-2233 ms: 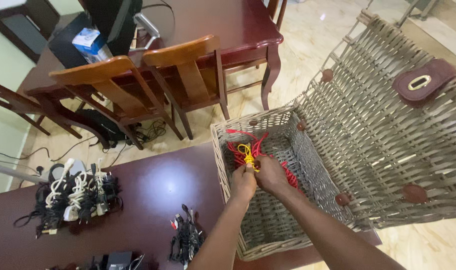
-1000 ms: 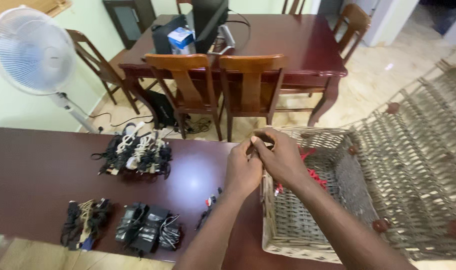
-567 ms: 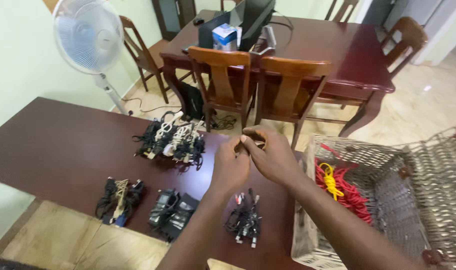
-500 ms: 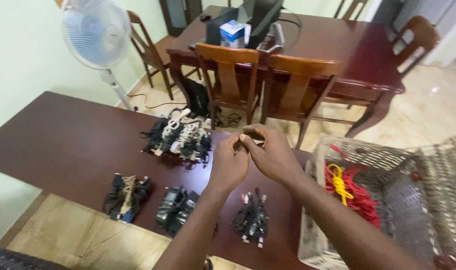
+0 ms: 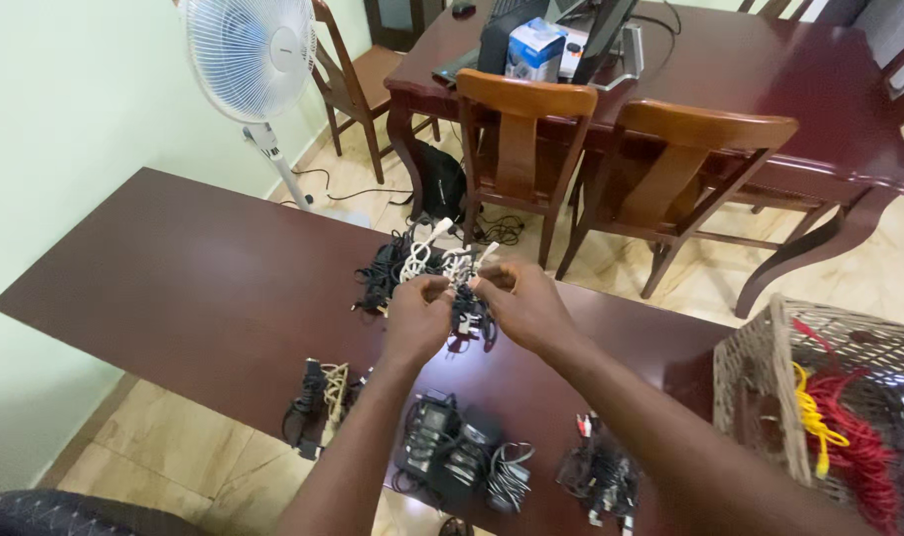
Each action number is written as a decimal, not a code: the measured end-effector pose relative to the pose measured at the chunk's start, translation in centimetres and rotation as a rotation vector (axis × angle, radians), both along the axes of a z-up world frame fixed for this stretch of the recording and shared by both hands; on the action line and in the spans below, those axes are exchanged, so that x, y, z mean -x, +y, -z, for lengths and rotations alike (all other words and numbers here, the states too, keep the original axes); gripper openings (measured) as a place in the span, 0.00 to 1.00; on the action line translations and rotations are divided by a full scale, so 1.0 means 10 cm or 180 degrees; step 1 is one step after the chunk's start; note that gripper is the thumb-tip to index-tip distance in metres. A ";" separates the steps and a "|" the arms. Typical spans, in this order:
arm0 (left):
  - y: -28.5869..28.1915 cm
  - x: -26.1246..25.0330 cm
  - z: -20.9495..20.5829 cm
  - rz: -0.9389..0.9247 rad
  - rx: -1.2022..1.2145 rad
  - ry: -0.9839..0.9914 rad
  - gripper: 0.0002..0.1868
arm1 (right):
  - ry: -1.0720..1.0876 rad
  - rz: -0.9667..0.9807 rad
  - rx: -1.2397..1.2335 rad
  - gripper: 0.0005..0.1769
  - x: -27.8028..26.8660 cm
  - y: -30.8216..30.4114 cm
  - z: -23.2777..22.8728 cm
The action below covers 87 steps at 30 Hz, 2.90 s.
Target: The person organizes a collection of tangled electrical cords and power adapters on a wooden table. They pick up bundles of cables, including white, black, and red varieties, and place them into a wicker basket. The person also handles several black power bricks, sorting them into the basket alongside the cords.
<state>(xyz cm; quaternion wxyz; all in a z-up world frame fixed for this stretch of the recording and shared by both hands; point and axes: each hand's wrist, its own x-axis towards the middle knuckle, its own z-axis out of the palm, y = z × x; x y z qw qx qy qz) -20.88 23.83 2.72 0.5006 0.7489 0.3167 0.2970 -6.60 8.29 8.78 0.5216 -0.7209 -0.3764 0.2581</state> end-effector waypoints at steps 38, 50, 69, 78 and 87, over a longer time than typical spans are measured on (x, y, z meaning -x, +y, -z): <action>1.56 -0.46 1.30 0.0115 0.0335 0.1245 0.14 | 0.1104 0.1748 0.1343 0.24 0.05 1.79 1.71; 1.46 -0.41 0.81 -0.0173 0.0701 0.0729 0.12 | 0.1650 0.1753 0.0708 0.13 -0.09 1.60 1.37; 1.66 -0.58 1.21 -0.0143 -0.0098 0.1779 0.23 | 0.0989 0.1457 0.0501 0.27 -0.37 1.74 2.42; 1.64 -0.68 1.20 -0.0595 0.0118 0.2140 0.24 | 0.1130 0.1318 0.0564 0.29 -0.35 1.75 2.48; 1.62 -0.57 1.26 -0.0636 0.0854 0.1088 0.19 | 0.1547 0.1348 0.0752 0.26 -0.24 1.67 2.02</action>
